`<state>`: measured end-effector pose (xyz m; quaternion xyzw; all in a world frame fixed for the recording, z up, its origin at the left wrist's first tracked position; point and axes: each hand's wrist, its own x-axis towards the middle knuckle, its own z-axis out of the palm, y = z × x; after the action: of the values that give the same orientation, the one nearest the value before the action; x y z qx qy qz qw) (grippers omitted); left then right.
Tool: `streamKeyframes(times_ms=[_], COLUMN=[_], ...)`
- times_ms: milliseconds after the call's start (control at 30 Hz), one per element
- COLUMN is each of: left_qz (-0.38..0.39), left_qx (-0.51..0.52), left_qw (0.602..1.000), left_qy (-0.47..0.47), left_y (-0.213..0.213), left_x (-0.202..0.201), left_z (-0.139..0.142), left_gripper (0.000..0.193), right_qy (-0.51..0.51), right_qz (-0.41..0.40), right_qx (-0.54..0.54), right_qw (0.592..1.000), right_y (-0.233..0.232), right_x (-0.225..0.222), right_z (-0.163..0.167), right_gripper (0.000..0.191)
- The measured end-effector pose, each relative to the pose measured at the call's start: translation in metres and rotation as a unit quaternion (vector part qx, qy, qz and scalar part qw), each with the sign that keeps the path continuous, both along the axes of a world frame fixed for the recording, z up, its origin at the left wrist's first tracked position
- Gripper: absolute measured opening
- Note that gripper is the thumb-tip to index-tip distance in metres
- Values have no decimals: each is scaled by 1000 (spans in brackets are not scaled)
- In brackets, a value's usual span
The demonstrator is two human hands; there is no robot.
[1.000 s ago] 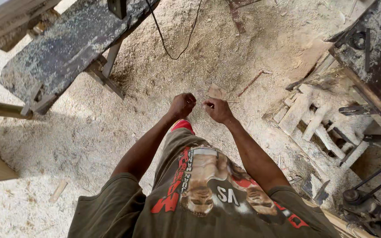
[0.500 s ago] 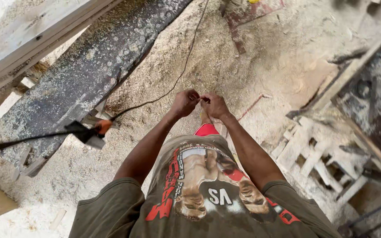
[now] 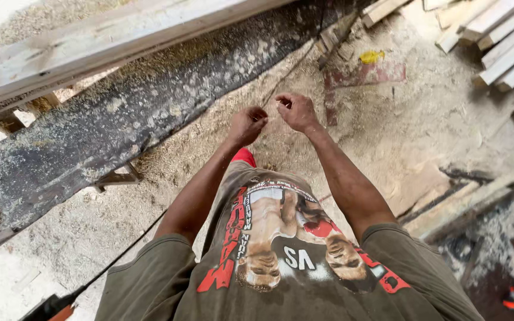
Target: The person saws a wooden plank with a hand saw on a workbench, then planes a board and carries planks across the workshop. They measure a plank with a tape measure, mark a line using a square and pencil, and resume sawing the marked plank.
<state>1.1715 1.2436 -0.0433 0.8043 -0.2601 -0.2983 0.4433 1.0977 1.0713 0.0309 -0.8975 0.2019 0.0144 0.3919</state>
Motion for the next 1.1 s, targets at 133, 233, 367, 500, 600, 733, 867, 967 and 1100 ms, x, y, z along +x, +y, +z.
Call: streamKeyframes(times_ms=[133, 233, 367, 500, 600, 733, 867, 967, 1100], left_qz=[-4, 17, 72, 112, 175, 287, 325, 353, 389], left_qx=[-26, -20, -59, -79, -56, -56, -63, -72, -69], left_qw=[1000, 999, 996, 990, 983, 956, 943, 933, 918], left_qy=[-3, 29, 14, 13, 5, 14, 20, 27, 32], left_y=[-50, -77, -101, -110, -117, -138, -168, -185, -188], left_x=[71, 112, 162, 196, 220, 241, 247, 246, 237], left_z=[2, 4, 4, -3, -9, -13, -18, -26, -39], left_gripper=[20, 20, 19, 19, 19, 18, 18, 19, 19], right_qy=[-36, -60, -92, -192, -235, -164, -16, 58, 197], right_qz=[12, 10, 3, -2, 33, 86, 234, 307, 323], right_qx=[20, 11, -54, -77, -200, -258, -206, -105, -79], right_qw=[999, 998, 994, 978, 950, 948, 950, 944, 922], right_y=[-39, -62, -97, -135, -176, -226, -278, -304, -304], right_x=[81, 121, 180, 234, 288, 359, 401, 430, 454], right_z=[0, -5, -4, -9, -15, -21, -26, -30, -35], right_gripper=[26, 25, 34, 67, 85, 82, 61, 61, 46])
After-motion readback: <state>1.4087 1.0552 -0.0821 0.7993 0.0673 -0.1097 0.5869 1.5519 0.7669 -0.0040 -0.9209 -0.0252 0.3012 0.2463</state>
